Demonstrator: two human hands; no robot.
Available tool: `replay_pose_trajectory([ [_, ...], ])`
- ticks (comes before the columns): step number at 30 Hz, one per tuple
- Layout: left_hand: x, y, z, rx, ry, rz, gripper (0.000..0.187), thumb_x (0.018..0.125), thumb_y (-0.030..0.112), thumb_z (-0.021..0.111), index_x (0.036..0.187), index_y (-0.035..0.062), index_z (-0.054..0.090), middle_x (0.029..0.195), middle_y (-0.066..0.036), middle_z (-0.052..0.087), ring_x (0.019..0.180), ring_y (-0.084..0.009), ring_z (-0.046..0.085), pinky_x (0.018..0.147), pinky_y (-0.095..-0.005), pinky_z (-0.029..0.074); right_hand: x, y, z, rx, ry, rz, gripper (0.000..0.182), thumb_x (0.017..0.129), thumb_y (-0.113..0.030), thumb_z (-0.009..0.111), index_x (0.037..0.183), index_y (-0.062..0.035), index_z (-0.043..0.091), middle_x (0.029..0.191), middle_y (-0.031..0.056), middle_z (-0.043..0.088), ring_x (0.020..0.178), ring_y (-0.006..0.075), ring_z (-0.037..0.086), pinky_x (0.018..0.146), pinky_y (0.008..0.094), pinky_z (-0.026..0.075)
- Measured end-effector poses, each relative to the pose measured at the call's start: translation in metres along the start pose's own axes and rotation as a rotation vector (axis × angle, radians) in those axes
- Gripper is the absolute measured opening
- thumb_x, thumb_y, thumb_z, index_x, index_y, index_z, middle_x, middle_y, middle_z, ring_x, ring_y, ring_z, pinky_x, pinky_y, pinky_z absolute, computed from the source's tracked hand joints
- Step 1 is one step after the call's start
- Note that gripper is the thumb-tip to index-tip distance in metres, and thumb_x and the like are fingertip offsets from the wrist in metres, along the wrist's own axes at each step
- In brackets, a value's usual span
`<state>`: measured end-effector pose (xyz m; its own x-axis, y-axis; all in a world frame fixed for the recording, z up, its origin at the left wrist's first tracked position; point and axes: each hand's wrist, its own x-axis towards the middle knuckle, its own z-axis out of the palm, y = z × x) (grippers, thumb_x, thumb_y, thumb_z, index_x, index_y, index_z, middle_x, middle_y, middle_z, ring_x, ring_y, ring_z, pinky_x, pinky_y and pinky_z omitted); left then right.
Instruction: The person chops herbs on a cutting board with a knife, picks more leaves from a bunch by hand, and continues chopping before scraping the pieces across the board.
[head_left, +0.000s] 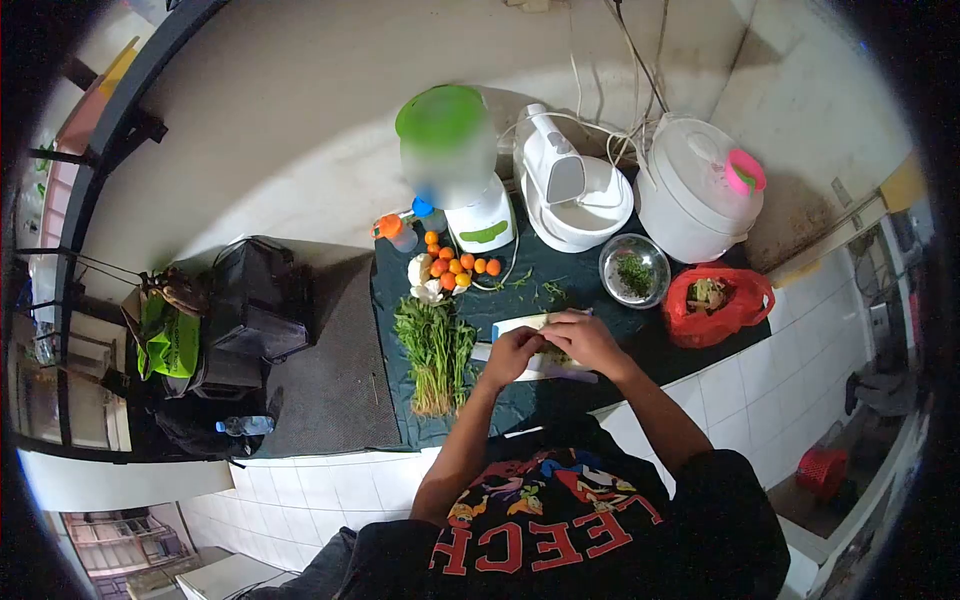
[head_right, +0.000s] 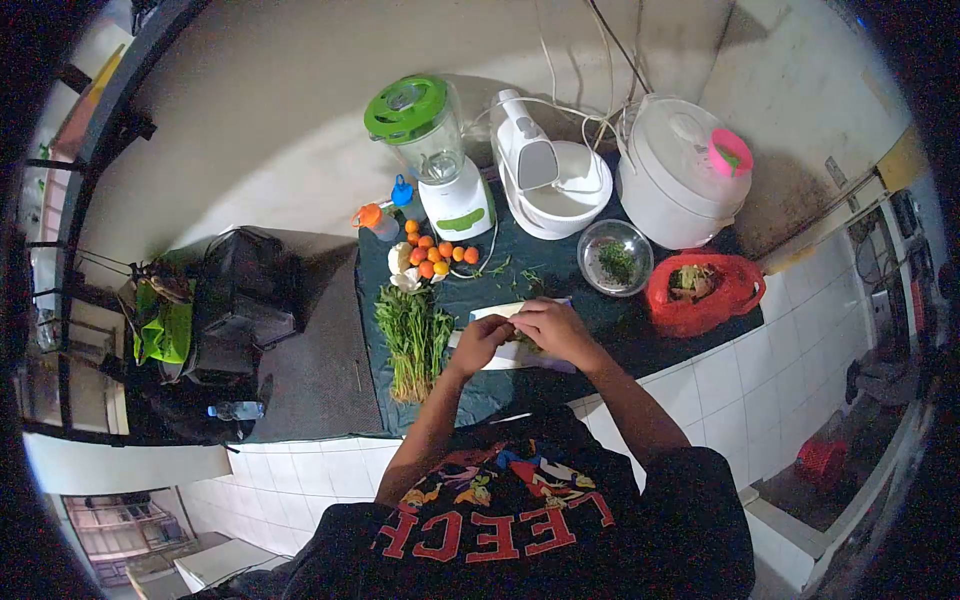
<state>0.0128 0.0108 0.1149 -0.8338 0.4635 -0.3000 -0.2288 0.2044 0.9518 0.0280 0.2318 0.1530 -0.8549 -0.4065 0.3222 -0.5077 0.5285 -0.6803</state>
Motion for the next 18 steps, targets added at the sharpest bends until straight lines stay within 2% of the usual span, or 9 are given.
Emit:
replay_pose_trajectory([
  [2, -0.006, -0.007, 0.005, 0.221, 0.038, 0.118, 0.026, 0.104, 0.018, 0.063, 0.115, -0.0039, 0.07, 0.102, -0.013, 0.077, 0.097, -0.0162, 0.071, 0.087, -0.034, 0.055, -0.005, -0.011, -0.004, -0.107, 0.029, 0.004, 0.017, 0.096, -0.02, 0.067, 0.103, -0.0067, 0.076, 0.101, 0.0111, 0.072, 0.092, 0.0336, 0.07, 0.08, 0.0433, 0.057],
  [3, -0.013, -0.002, 0.009, 0.243, 0.055, 0.176, 0.027, 0.103, 0.019, 0.067, 0.119, -0.0024, 0.069, 0.102, -0.016, 0.076, 0.091, -0.0223, 0.073, 0.084, -0.0364, 0.056, -0.009, -0.012, -0.002, -0.106, 0.027, 0.007, 0.017, 0.096, -0.02, 0.067, 0.103, -0.0067, 0.076, 0.101, 0.0111, 0.072, 0.092, 0.0336, 0.07, 0.08, 0.0433, 0.057],
  [4, -0.018, 0.003, 0.011, 0.242, 0.053, 0.173, 0.027, 0.103, 0.019, 0.067, 0.119, -0.0024, 0.069, 0.102, -0.016, 0.076, 0.091, -0.0223, 0.073, 0.084, -0.0364, 0.056, -0.012, -0.012, 0.0, -0.081, 0.041, 0.078, 0.016, 0.096, -0.019, 0.068, 0.103, -0.0061, 0.075, 0.102, 0.012, 0.071, 0.091, 0.0341, 0.07, 0.079, 0.0434, 0.056],
  [6, -0.027, 0.015, 0.015, 0.541, 0.171, 0.409, 0.029, 0.098, 0.02, 0.073, 0.119, 0.0006, 0.071, 0.1, -0.016, 0.076, 0.09, -0.0306, 0.072, 0.083, -0.0389, 0.056, -0.018, -0.015, 0.0, -0.057, 0.052, 0.15, 0.016, 0.095, -0.018, 0.07, 0.104, -0.0055, 0.075, 0.102, 0.0129, 0.07, 0.09, 0.0346, 0.069, 0.078, 0.0435, 0.056],
  [9, -0.035, 0.03, 0.023, 0.567, 0.256, 0.482, 0.027, 0.092, 0.018, 0.077, 0.115, 0.003, 0.074, 0.099, -0.015, 0.075, 0.093, -0.0355, 0.07, 0.081, -0.0419, 0.057, -0.025, -0.02, -0.004, -0.041, 0.044, 0.19, 0.016, 0.096, -0.018, 0.069, 0.104, -0.0056, 0.075, 0.1, 0.0134, 0.07, 0.088, 0.0355, 0.069, 0.076, 0.0446, 0.056],
  [15, -0.035, 0.022, 0.028, 0.764, 0.303, 0.657, 0.027, 0.085, 0.012, 0.078, 0.111, 0.0072, 0.075, 0.09, -0.01, 0.07, 0.089, -0.0299, 0.068, 0.077, -0.0426, 0.057, -0.034, -0.018, -0.007, 0.055, 0.071, 0.212, 0.017, 0.096, -0.021, 0.068, 0.104, -0.0064, 0.074, 0.096, 0.0144, 0.07, 0.085, 0.0367, 0.07, 0.074, 0.0439, 0.056],
  [18, -0.044, 0.024, 0.036, 0.851, 0.366, 0.659, 0.027, 0.082, 0.008, 0.079, 0.109, 0.0073, 0.076, 0.094, -0.01, 0.072, 0.091, -0.0302, 0.069, 0.079, -0.0418, 0.057, -0.035, -0.019, -0.01, 0.108, 0.053, 0.269, 0.017, 0.097, -0.02, 0.068, 0.104, -0.0049, 0.074, 0.096, 0.0152, 0.071, 0.085, 0.0369, 0.07, 0.073, 0.0431, 0.055],
])
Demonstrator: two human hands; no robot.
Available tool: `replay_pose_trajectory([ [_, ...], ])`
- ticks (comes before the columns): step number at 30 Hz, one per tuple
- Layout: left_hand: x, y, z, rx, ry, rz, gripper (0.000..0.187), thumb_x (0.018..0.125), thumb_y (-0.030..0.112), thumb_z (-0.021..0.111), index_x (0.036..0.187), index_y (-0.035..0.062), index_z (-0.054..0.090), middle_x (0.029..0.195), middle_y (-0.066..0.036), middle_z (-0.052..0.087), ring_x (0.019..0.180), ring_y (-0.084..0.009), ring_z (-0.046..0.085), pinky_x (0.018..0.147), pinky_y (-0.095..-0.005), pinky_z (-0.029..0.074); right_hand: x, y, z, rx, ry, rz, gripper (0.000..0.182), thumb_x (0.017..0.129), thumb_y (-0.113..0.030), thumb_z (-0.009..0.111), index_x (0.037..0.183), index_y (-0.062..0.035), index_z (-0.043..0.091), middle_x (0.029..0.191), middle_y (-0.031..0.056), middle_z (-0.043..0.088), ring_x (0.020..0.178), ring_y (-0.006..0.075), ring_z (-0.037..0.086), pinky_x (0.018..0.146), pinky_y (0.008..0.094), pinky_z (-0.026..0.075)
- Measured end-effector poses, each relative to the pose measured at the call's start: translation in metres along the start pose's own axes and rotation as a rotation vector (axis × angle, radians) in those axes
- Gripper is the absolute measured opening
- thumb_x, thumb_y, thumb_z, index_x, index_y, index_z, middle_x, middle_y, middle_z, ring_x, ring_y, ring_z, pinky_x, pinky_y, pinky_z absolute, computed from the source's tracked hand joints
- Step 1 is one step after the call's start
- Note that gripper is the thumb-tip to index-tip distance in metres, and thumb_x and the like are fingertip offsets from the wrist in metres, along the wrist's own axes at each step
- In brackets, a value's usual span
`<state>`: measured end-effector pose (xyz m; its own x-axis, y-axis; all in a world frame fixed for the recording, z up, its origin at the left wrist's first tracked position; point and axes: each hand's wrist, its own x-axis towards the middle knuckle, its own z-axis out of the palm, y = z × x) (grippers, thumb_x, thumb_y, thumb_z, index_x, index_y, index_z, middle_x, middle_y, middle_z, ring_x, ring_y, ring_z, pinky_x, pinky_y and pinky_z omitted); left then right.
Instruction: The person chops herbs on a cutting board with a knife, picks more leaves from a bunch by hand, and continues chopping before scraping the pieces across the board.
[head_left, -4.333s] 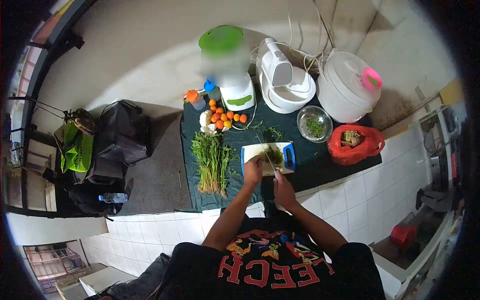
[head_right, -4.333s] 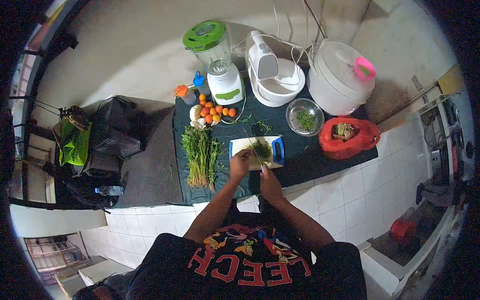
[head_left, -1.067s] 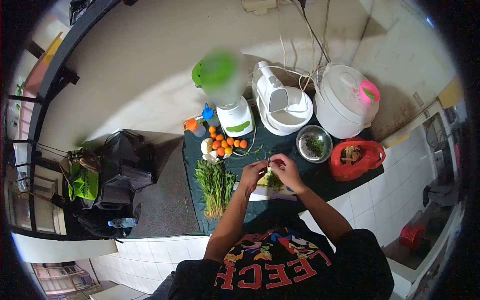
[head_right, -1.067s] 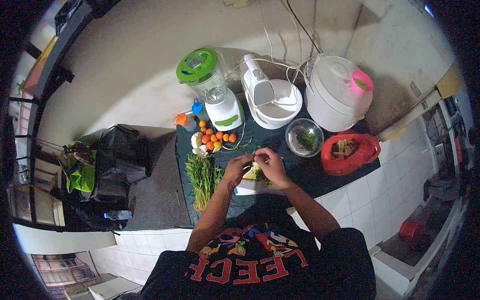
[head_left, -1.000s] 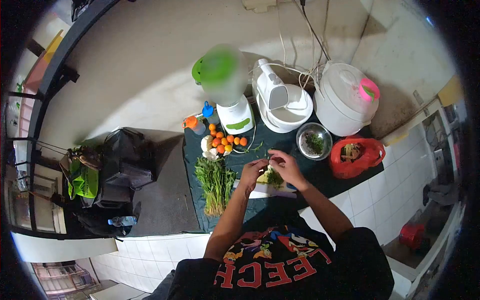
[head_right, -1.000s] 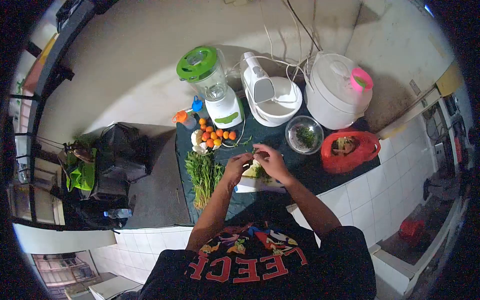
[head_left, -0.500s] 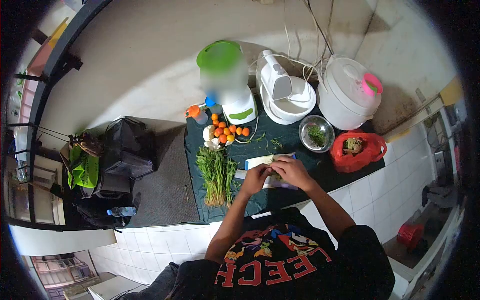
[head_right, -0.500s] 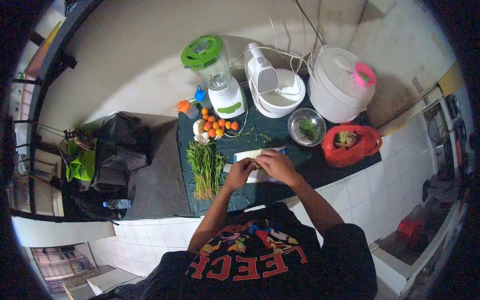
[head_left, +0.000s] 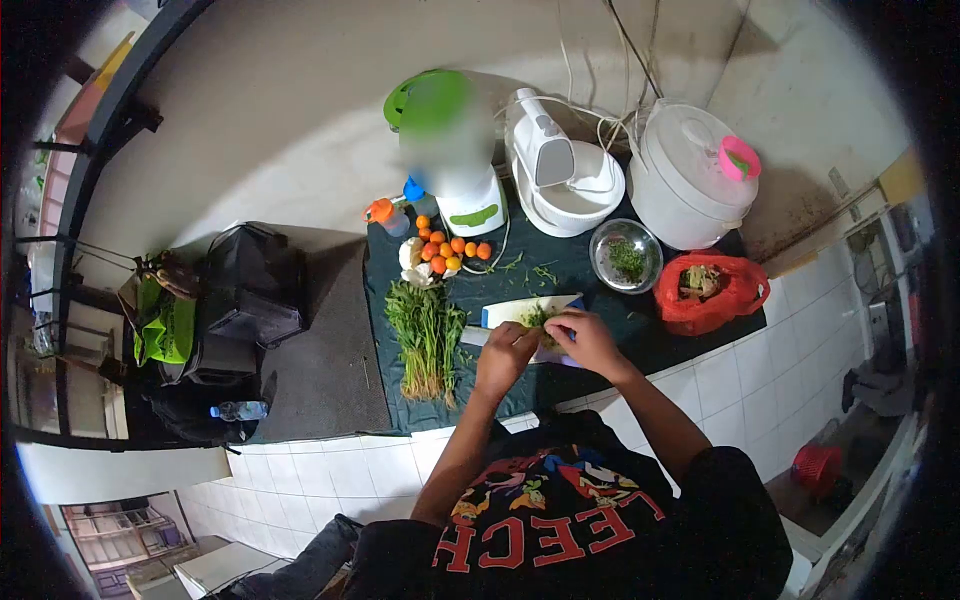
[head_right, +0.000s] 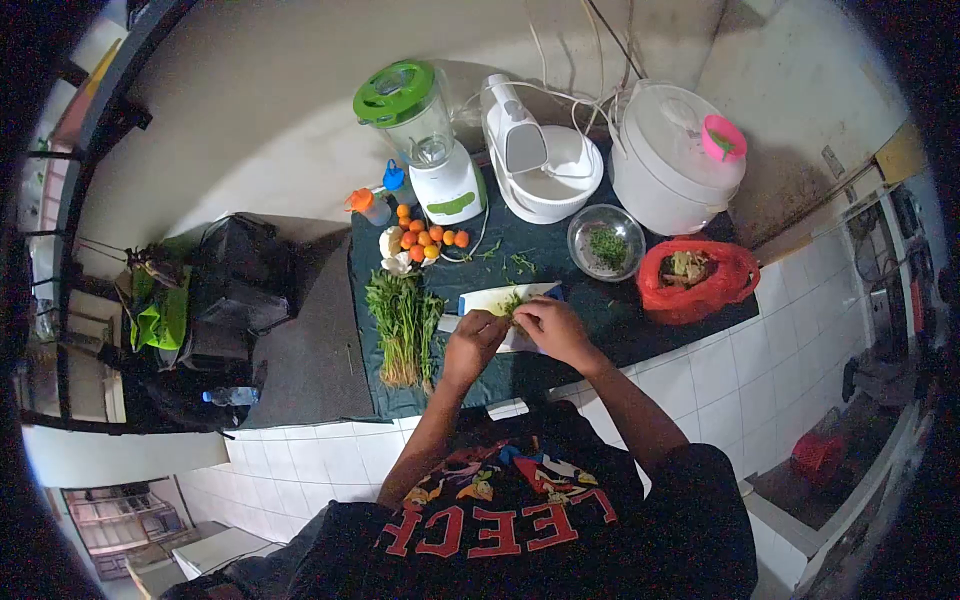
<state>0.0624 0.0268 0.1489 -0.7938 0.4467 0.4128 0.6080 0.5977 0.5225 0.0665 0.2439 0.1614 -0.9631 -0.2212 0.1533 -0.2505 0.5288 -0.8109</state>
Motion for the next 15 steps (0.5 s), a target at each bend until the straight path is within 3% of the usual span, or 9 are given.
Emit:
replay_pose_trajectory([
  [3, 0.002, 0.002, 0.0, 0.018, 0.005, 0.019, 0.026, 0.083, 0.007, 0.078, 0.109, 0.0082, 0.076, 0.096, -0.01, 0.071, 0.095, -0.0296, 0.068, 0.079, -0.0426, 0.058, 0.001, -0.002, -0.002, 0.006, 0.023, -0.042, 0.017, 0.097, -0.019, 0.069, 0.103, -0.0039, 0.074, 0.096, 0.0157, 0.072, 0.085, 0.0361, 0.071, 0.073, 0.0427, 0.055],
  [8, 0.006, 0.004, 0.002, 0.003, 0.038, 0.027, 0.023, 0.085, 0.006, 0.075, 0.108, 0.0057, 0.074, 0.096, -0.012, 0.069, 0.099, -0.0311, 0.067, 0.081, -0.0426, 0.057, 0.001, -0.016, -0.016, 0.03, 0.037, 0.062, 0.018, 0.096, -0.019, 0.07, 0.103, -0.0036, 0.076, 0.096, 0.0154, 0.073, 0.083, 0.0343, 0.072, 0.074, 0.0412, 0.056],
  [11, 0.007, 0.006, 0.008, 0.01, 0.032, 0.005, 0.026, 0.085, 0.005, 0.073, 0.111, 0.0048, 0.072, 0.094, -0.012, 0.068, 0.096, -0.0311, 0.066, 0.082, -0.0446, 0.055, 0.0, -0.011, -0.013, 0.004, 0.082, -0.009, 0.018, 0.096, -0.018, 0.07, 0.103, -0.0032, 0.075, 0.095, 0.0153, 0.073, 0.08, 0.0332, 0.072, 0.072, 0.0401, 0.056],
  [14, 0.004, 0.012, 0.017, -0.051, 0.066, -0.061, 0.017, 0.094, 0.009, 0.068, 0.11, 0.0023, 0.07, 0.092, -0.015, 0.069, 0.092, -0.0323, 0.068, 0.081, -0.0421, 0.055, -0.001, -0.017, -0.013, 0.009, 0.134, -0.018, 0.017, 0.095, -0.018, 0.071, 0.101, -0.0025, 0.075, 0.093, 0.0152, 0.073, 0.078, 0.0325, 0.072, 0.069, 0.0394, 0.055],
  [15, 0.002, 0.014, 0.024, -0.263, 0.086, -0.301, 0.017, 0.098, 0.013, 0.066, 0.11, 0.0013, 0.07, 0.093, -0.014, 0.07, 0.09, -0.0291, 0.069, 0.081, -0.0395, 0.055, -0.002, -0.017, -0.011, 0.01, 0.132, -0.012, 0.017, 0.095, -0.018, 0.071, 0.101, -0.0025, 0.075, 0.093, 0.0152, 0.073, 0.078, 0.0325, 0.072, 0.069, 0.0394, 0.055],
])
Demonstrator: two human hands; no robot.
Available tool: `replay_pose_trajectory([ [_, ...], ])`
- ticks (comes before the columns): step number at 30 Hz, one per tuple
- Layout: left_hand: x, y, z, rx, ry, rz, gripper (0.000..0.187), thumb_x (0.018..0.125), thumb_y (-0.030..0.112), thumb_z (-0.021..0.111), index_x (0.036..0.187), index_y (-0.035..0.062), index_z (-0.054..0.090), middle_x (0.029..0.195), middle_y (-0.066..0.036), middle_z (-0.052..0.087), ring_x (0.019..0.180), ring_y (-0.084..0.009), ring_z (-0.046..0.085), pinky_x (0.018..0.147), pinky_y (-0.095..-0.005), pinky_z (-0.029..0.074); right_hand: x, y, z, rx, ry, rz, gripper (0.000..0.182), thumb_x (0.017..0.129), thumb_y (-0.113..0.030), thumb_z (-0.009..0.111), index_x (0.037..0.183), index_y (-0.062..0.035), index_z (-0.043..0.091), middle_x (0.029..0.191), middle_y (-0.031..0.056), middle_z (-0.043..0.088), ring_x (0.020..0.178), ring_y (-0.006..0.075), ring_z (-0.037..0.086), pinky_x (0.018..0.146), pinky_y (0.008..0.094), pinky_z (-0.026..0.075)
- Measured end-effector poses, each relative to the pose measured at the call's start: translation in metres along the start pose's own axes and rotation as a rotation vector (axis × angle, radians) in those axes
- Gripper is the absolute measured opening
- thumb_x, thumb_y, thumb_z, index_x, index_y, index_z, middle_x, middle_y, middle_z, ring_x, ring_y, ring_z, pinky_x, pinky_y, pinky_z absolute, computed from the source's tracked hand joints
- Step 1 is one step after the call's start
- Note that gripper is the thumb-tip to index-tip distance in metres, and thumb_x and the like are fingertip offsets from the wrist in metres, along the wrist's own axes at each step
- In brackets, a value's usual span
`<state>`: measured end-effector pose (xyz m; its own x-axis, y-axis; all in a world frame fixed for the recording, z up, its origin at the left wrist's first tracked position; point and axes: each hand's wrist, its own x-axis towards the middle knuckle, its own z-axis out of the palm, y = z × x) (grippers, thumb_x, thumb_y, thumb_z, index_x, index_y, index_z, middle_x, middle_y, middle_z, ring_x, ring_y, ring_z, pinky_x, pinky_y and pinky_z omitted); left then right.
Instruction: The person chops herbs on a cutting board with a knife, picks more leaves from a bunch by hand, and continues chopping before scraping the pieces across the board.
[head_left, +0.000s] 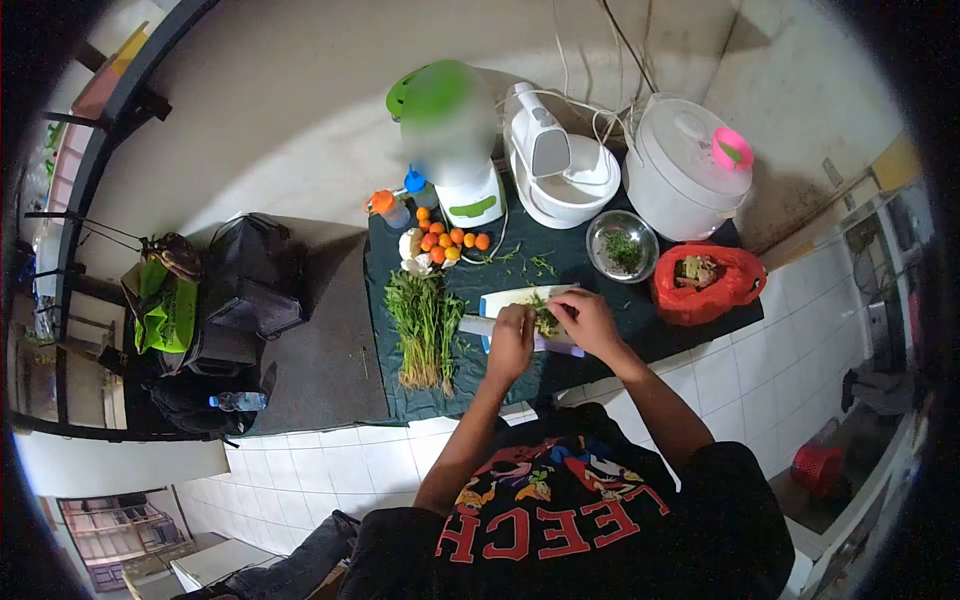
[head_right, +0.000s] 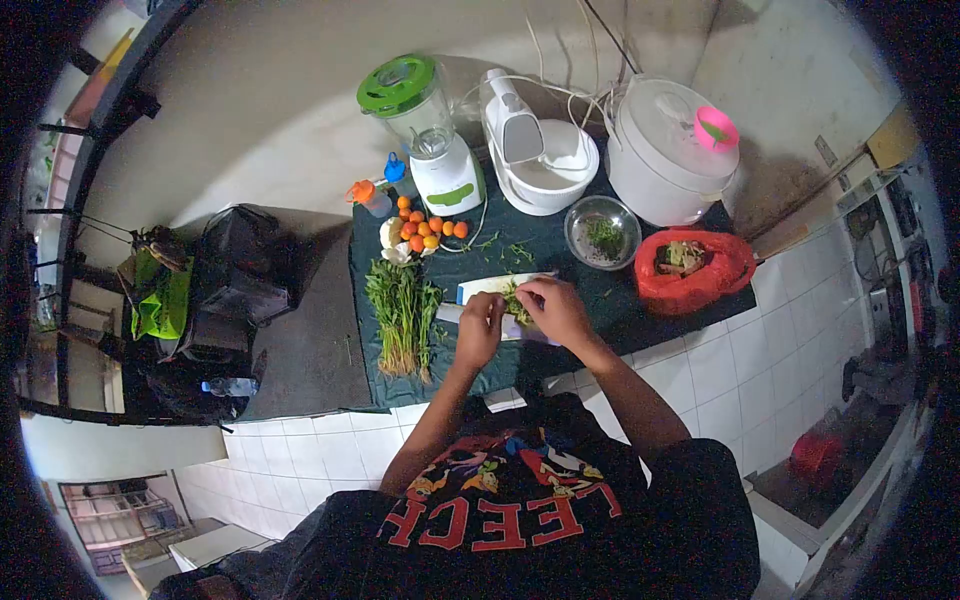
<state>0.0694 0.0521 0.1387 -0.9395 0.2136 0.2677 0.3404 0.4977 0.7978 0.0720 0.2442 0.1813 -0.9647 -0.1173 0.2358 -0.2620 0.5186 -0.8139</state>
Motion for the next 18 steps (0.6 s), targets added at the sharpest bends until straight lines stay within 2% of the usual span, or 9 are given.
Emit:
replay_pose_trajectory([
  [1, -0.002, 0.0, 0.006, -0.205, 0.024, -0.249, 0.019, 0.103, 0.017, 0.064, 0.11, 0.0002, 0.069, 0.094, -0.014, 0.071, 0.088, -0.026, 0.069, 0.08, -0.0369, 0.054, -0.001, 0.0, 0.003, -0.01, 0.03, -0.002, 0.015, 0.094, -0.015, 0.074, 0.1, -0.0015, 0.075, 0.092, 0.0139, 0.073, 0.073, 0.0279, 0.071, 0.066, 0.0365, 0.054],
  [2, -0.002, -0.005, 0.011, -0.436, 0.009, -0.374, 0.027, 0.108, 0.024, 0.059, 0.111, -0.0004, 0.07, 0.096, -0.01, 0.073, 0.086, -0.0182, 0.068, 0.08, -0.033, 0.053, -0.001, -0.001, 0.006, -0.02, 0.059, -0.007, 0.014, 0.092, -0.012, 0.076, 0.099, -0.0006, 0.075, 0.09, 0.0126, 0.073, 0.068, 0.0233, 0.07, 0.062, 0.0336, 0.053],
  [3, -0.002, -0.007, 0.015, -0.439, 0.011, -0.377, 0.027, 0.108, 0.024, 0.059, 0.111, -0.0004, 0.07, 0.096, -0.01, 0.073, 0.086, -0.0182, 0.068, 0.08, -0.033, 0.053, -0.002, -0.003, 0.01, -0.023, 0.056, -0.007, 0.014, 0.092, -0.012, 0.076, 0.099, -0.0006, 0.075, 0.09, 0.0126, 0.073, 0.068, 0.0233, 0.07, 0.062, 0.0336, 0.053],
  [6, -0.001, -0.007, 0.018, -1.032, 0.052, -0.691, 0.028, 0.11, 0.024, 0.055, 0.122, 0.0031, 0.069, 0.114, -0.007, 0.073, 0.102, -0.0182, 0.069, 0.093, -0.033, 0.055, -0.005, -0.012, 0.025, 0.001, 0.165, 0.005, 0.013, 0.091, -0.011, 0.077, 0.097, -0.0004, 0.074, 0.087, 0.0122, 0.073, 0.068, 0.0229, 0.07, 0.062, 0.0334, 0.054],
  [7, -0.001, -0.002, 0.015, -1.034, 0.055, -0.691, 0.028, 0.11, 0.024, 0.055, 0.122, 0.0031, 0.069, 0.114, -0.007, 0.073, 0.102, -0.0182, 0.069, 0.093, -0.033, 0.055, -0.008, -0.015, 0.03, 0.0, 0.163, 0.003, 0.013, 0.091, -0.011, 0.077, 0.097, -0.0004, 0.074, 0.087, 0.0122, 0.073, 0.068, 0.0229, 0.07, 0.062, 0.0334, 0.054],
  [9, 0.004, 0.003, 0.012, -1.354, 0.044, -0.763, 0.028, 0.111, 0.024, 0.051, 0.119, 0.0031, 0.068, 0.114, -0.009, 0.074, 0.101, -0.0216, 0.071, 0.093, -0.0376, 0.056, -0.01, -0.021, 0.037, -0.032, 0.229, 0.021, 0.013, 0.091, -0.011, 0.077, 0.098, -0.0007, 0.074, 0.087, 0.0123, 0.073, 0.069, 0.0231, 0.071, 0.062, 0.0337, 0.054],
  [10, 0.005, 0.004, 0.01, -1.353, 0.047, -0.765, 0.028, 0.111, 0.024, 0.051, 0.119, 0.0031, 0.068, 0.114, -0.009, 0.074, 0.101, -0.0216, 0.071, 0.093, -0.0376, 0.056, -0.011, -0.023, 0.039, -0.038, 0.209, 0.068, 0.014, 0.092, -0.017, 0.075, 0.1, -0.0061, 0.074, 0.091, 0.0133, 0.072, 0.075, 0.0311, 0.072, 0.067, 0.0418, 0.056],
  [12, 0.006, 0.002, 0.008, -1.417, 0.019, -0.769, 0.027, 0.112, 0.021, 0.047, 0.123, 0.0049, 0.065, 0.121, -0.009, 0.073, 0.108, -0.0243, 0.071, 0.099, -0.0401, 0.055, -0.013, -0.028, 0.042, -0.053, 0.199, 0.089, 0.014, 0.092, -0.018, 0.075, 0.1, -0.0064, 0.074, 0.091, 0.0133, 0.072, 0.075, 0.0314, 0.072, 0.067, 0.0423, 0.055],
  [18, 0.003, 0.006, 0.006, -1.404, 0.074, -0.822, 0.026, 0.112, 0.023, 0.049, 0.125, 0.0057, 0.064, 0.121, -0.008, 0.073, 0.11, -0.0217, 0.07, 0.1, -0.037, 0.055, -0.018, -0.037, 0.047, -0.093, 0.217, 0.11, 0.013, 0.091, -0.016, 0.075, 0.099, -0.006, 0.074, 0.09, 0.0132, 0.072, 0.075, 0.0307, 0.072, 0.066, 0.0409, 0.055],
])
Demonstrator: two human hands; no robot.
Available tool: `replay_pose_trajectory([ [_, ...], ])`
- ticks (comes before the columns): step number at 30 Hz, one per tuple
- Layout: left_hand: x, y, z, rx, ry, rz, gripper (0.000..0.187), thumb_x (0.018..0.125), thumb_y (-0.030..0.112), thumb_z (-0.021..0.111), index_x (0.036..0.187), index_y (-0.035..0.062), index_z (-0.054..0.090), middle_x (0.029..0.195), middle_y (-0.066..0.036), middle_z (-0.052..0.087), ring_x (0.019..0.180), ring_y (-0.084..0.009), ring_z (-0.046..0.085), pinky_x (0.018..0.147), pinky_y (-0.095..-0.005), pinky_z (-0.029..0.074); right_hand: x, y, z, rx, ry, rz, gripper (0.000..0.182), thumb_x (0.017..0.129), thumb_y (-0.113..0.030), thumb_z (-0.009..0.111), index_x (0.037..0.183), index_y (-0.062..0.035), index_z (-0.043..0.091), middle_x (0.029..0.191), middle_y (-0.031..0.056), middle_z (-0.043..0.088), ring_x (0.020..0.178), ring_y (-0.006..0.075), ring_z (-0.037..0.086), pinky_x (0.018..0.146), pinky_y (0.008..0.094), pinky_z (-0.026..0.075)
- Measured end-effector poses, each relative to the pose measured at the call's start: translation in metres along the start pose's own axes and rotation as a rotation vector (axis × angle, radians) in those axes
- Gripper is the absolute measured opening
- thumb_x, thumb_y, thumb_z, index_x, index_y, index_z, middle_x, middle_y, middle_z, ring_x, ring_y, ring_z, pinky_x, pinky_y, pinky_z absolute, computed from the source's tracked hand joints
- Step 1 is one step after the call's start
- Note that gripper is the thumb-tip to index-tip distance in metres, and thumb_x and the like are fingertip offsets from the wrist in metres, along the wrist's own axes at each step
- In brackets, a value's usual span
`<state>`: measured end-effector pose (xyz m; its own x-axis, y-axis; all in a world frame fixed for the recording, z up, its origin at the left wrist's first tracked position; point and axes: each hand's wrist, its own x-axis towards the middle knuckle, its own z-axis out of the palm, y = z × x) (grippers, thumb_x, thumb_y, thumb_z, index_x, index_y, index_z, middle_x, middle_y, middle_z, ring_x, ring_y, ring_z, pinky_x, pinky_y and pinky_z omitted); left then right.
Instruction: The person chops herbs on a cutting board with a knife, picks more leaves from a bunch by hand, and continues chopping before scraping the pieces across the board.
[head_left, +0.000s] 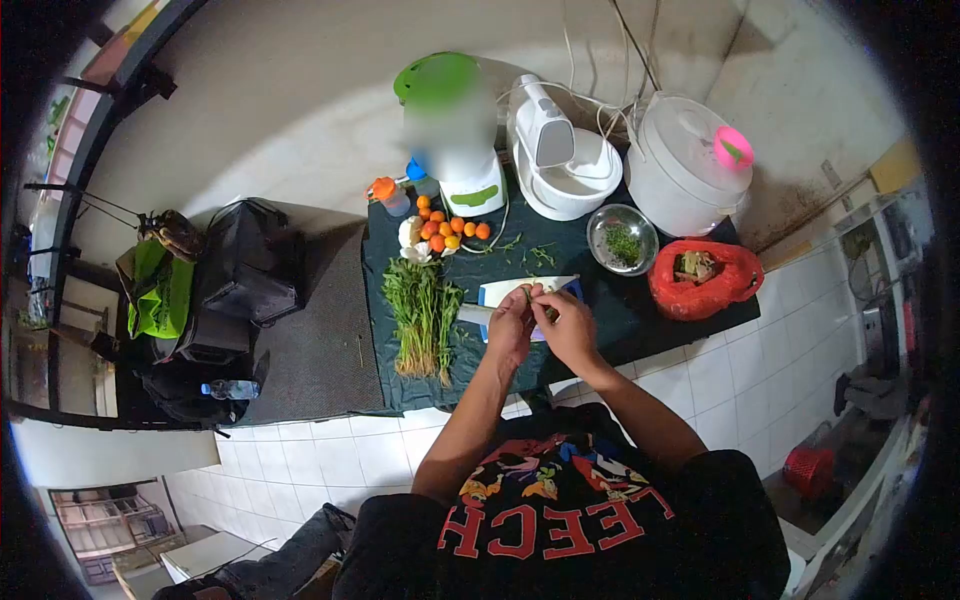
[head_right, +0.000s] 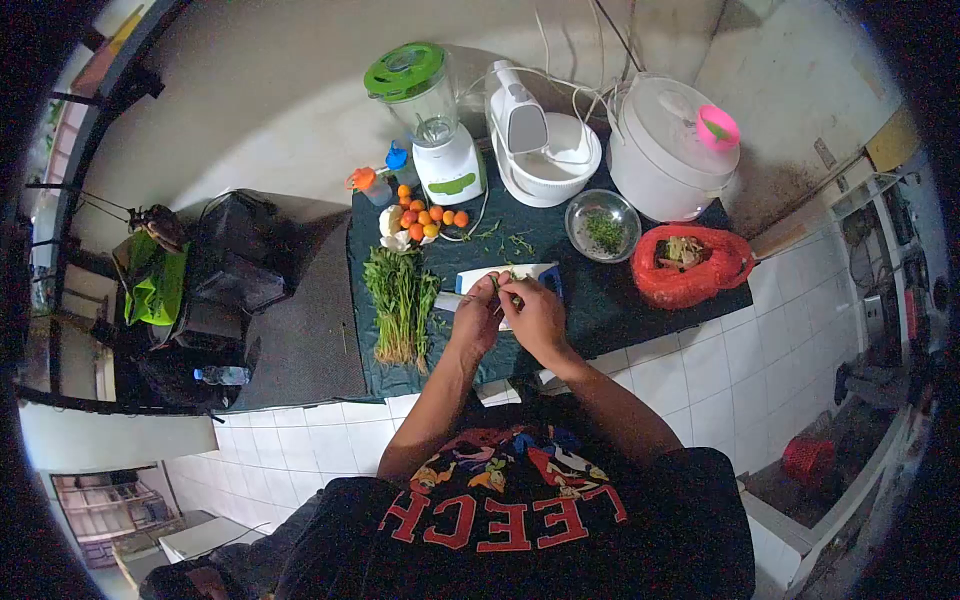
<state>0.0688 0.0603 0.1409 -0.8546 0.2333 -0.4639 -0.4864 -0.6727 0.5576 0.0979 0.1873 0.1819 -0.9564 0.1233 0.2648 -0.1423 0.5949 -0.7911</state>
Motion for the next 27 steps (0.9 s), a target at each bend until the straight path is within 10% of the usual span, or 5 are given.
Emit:
replay_pose_trajectory([
  [11, 0.009, -0.005, -0.036, 0.182, -0.069, 0.084, 0.027, 0.109, 0.023, 0.058, 0.13, 0.0064, 0.061, 0.106, -0.003, 0.071, 0.1, -0.0156, 0.066, 0.089, -0.0324, 0.053, -0.02, 0.005, 0.017, -0.012, -0.102, 0.014, 0.018, 0.093, -0.02, 0.071, 0.104, -0.0048, 0.072, 0.092, 0.0157, 0.072, 0.077, 0.0354, 0.071, 0.066, 0.0448, 0.054],
  [15, 0.003, 0.016, -0.045, 0.576, -0.005, 0.095, 0.036, 0.108, 0.023, 0.062, 0.137, 0.0055, 0.051, 0.102, -0.003, 0.069, 0.097, -0.0138, 0.064, 0.087, -0.0305, 0.052, -0.011, 0.011, 0.012, 0.122, -0.058, -0.023, 0.016, 0.095, -0.008, 0.071, 0.109, -0.0009, 0.07, 0.093, 0.0123, 0.068, 0.069, 0.0221, 0.064, 0.061, 0.0342, 0.05],
  [17, 0.006, 0.021, -0.058, 0.605, -0.077, 0.103, 0.043, 0.106, 0.025, 0.065, 0.14, 0.0072, 0.044, 0.103, -0.005, 0.07, 0.096, -0.0145, 0.065, 0.086, -0.0306, 0.052, -0.004, 0.015, 0.013, 0.174, -0.101, -0.199, 0.021, 0.095, -0.012, 0.069, 0.113, -0.0021, 0.071, 0.093, 0.0162, 0.068, 0.073, 0.0334, 0.067, 0.066, 0.0416, 0.052],
  [27, -0.02, 0.049, -0.082, 0.995, -0.291, 0.148, 0.049, 0.105, 0.02, 0.067, 0.142, 0.0045, 0.04, 0.099, -0.012, 0.076, 0.088, -0.0129, 0.066, 0.075, -0.0278, 0.051, -0.016, 0.026, 0.026, 0.369, -0.459, 0.004, 0.021, 0.092, -0.017, 0.079, 0.109, -0.004, 0.078, 0.089, 0.01, 0.072, 0.074, 0.0175, 0.065, 0.07, 0.0327, 0.052],
])
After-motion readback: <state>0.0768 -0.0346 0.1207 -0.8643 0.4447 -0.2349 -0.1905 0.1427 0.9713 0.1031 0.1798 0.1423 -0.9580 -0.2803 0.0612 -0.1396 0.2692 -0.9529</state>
